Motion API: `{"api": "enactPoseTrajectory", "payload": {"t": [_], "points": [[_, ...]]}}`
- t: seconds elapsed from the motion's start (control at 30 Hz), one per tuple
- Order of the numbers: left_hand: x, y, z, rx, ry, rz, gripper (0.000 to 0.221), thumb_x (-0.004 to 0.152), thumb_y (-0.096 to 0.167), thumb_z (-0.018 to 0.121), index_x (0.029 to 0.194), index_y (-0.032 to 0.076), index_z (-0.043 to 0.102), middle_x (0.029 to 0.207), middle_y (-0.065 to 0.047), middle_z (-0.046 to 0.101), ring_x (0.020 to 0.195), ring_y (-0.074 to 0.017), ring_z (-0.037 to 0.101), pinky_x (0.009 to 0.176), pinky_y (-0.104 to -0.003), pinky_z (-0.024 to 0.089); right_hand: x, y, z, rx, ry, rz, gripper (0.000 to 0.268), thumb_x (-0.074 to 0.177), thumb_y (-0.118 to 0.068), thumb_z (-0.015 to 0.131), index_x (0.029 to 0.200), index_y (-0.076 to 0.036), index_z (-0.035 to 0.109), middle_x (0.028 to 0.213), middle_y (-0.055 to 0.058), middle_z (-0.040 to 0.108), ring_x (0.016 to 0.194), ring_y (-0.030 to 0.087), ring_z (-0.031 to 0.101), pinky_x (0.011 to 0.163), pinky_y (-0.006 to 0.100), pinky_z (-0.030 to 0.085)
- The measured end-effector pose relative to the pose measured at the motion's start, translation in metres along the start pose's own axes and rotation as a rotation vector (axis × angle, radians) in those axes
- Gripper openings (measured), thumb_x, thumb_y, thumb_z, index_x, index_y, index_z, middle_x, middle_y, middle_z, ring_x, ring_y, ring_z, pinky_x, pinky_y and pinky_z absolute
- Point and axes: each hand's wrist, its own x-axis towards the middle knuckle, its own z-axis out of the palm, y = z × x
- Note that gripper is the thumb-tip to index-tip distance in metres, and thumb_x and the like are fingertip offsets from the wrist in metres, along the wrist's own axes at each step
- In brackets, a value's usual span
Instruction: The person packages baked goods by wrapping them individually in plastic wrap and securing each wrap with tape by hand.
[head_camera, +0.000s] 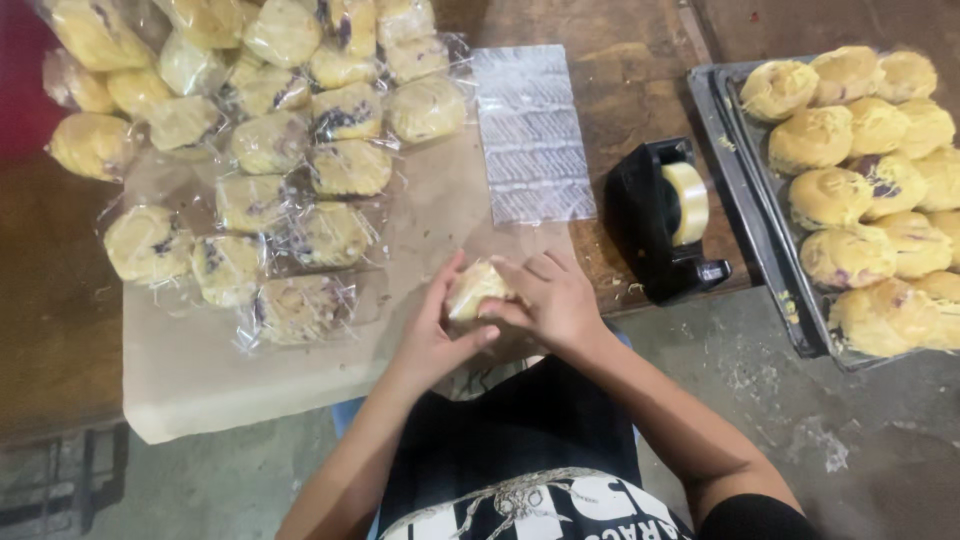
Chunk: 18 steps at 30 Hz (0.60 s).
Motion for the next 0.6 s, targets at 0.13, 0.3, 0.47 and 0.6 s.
{"api": "enactPoseTrajectory", "payload": {"t": [0.13,0.3,0.47,0.6], "points": [[-0.002,-0.030,0.017,-0.152,0.092,-0.110,0.076,0.093,0.010,0.077,0.159,0.004,0.040,0.142,-0.010,0.056,0.129,-0.0206,0.054,0.111,-0.035,0.045,0.004,-0.002,-0.018,0.392,-0.002,-0.087,0.061,0.080,-0.032,0.085,0.134,-0.011,0.063,0.112,0.011,0.067,0.101,0.028,0.064,0.090,0.037,0.052],[-0.004,-0.030,0.014,-0.447,0.151,-0.220,0.081,0.087,0.008,0.077,0.156,0.006,0.033,0.145,-0.008,0.051,0.136,-0.0202,0.049,0.115,-0.037,0.041,0.011,-0.010,-0.038,0.843,-0.352,0.216,0.068,0.077,-0.025,0.080,0.140,-0.012,0.058,0.116,0.007,0.072,0.103,0.026,0.068,0.092,0.037,0.054],[0.003,0.012,-0.011,0.421,0.020,0.085,0.085,0.066,0.003,0.078,0.143,0.005,0.042,0.136,-0.013,0.059,0.132,-0.0306,0.054,0.112,-0.039,0.043,0.024,-0.029,-0.036,0.151,-0.292,-0.205,0.054,0.066,-0.019,0.085,0.118,-0.011,0.072,0.115,0.010,0.071,0.111,0.030,0.065,0.097,0.048,0.048],[0.009,0.014,-0.018,0.778,0.037,0.235,0.059,0.064,0.006,0.083,0.120,0.009,0.063,0.117,-0.015,0.069,0.116,-0.0388,0.064,0.102,-0.044,0.050,0.027,-0.022,-0.013,0.237,-0.252,-0.298,0.040,0.079,-0.020,0.083,0.117,-0.014,0.072,0.125,0.011,0.070,0.116,0.027,0.066,0.100,0.047,0.047]]}}
